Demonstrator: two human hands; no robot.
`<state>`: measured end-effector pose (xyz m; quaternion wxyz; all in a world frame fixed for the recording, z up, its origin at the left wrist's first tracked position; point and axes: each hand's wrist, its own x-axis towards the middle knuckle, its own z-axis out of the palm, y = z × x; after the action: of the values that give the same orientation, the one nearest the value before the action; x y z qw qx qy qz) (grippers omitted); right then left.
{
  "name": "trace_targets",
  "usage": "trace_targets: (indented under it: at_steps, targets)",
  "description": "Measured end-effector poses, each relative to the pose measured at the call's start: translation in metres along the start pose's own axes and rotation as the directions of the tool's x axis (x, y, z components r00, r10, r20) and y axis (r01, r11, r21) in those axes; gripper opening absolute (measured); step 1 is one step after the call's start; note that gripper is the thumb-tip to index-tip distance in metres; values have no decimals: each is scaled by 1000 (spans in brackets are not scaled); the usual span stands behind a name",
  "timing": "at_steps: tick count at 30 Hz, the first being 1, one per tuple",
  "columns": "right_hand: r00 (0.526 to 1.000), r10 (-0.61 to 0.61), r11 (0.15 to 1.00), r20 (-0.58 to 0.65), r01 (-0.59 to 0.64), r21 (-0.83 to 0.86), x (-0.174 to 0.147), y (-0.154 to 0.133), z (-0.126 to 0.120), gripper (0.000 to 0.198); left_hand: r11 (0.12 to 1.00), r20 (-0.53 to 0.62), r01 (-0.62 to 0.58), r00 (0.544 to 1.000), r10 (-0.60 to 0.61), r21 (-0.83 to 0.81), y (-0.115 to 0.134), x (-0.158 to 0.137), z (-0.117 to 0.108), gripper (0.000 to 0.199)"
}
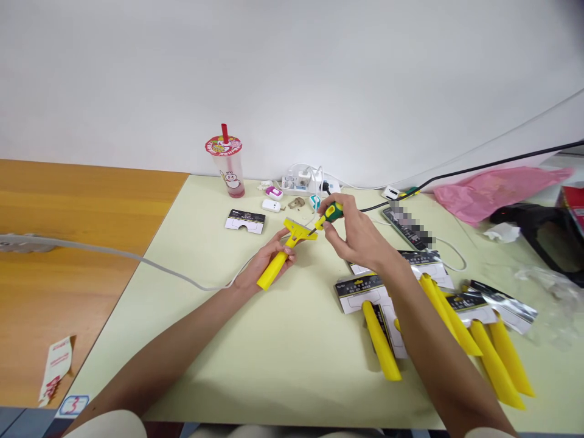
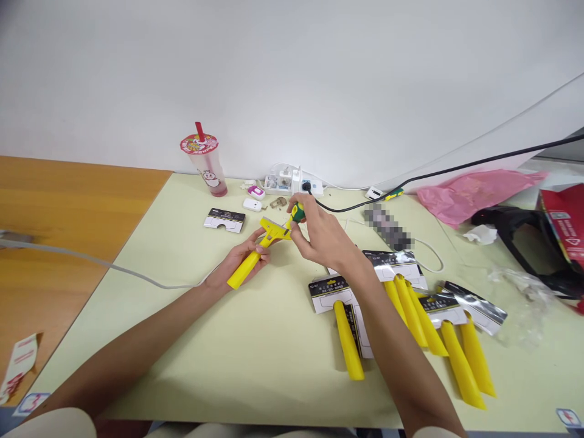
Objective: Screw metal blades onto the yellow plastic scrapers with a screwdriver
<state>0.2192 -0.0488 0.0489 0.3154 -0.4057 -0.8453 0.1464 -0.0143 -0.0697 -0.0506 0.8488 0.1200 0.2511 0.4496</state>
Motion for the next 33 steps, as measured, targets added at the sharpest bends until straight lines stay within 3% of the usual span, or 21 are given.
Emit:
trace_targets:
  at_steps: [6,13,16,20,23,29,33]
  targets:
    - [999,14,978,-40,-6,206,0,0,-4,31,999,23,-4,1000,5,-43,0,2,-4,63]
    - [993,18,998,-114,-25,-57,-2,8,2,49,1000,24,-15,1000,15,2,-2,1,-1,65]
    - [996,-4,989,-84,-9,-151,-1,6,2,45,1000,15,-11,1000,12,-17,-1,0,2,62]
    - [997,-64,998,-40,65,25,1,1,0,48,1000,-11,-3,1000,2,-27,-1,0,4,61]
    - [998,-37,988,-50,44,146,0,2,1,46,1000,-25,-8,1000,8,-22,0,-1,4,62]
    - [994,-40,999,-99,38,-21,-1,6,3,38,1000,17,-9,1000,9,-26,-1,-2,4,62]
    - [997,-49,996,-52,53,67,1,0,-1,42,1000,20,-10,1000,10,-7,-1,-1,0,60]
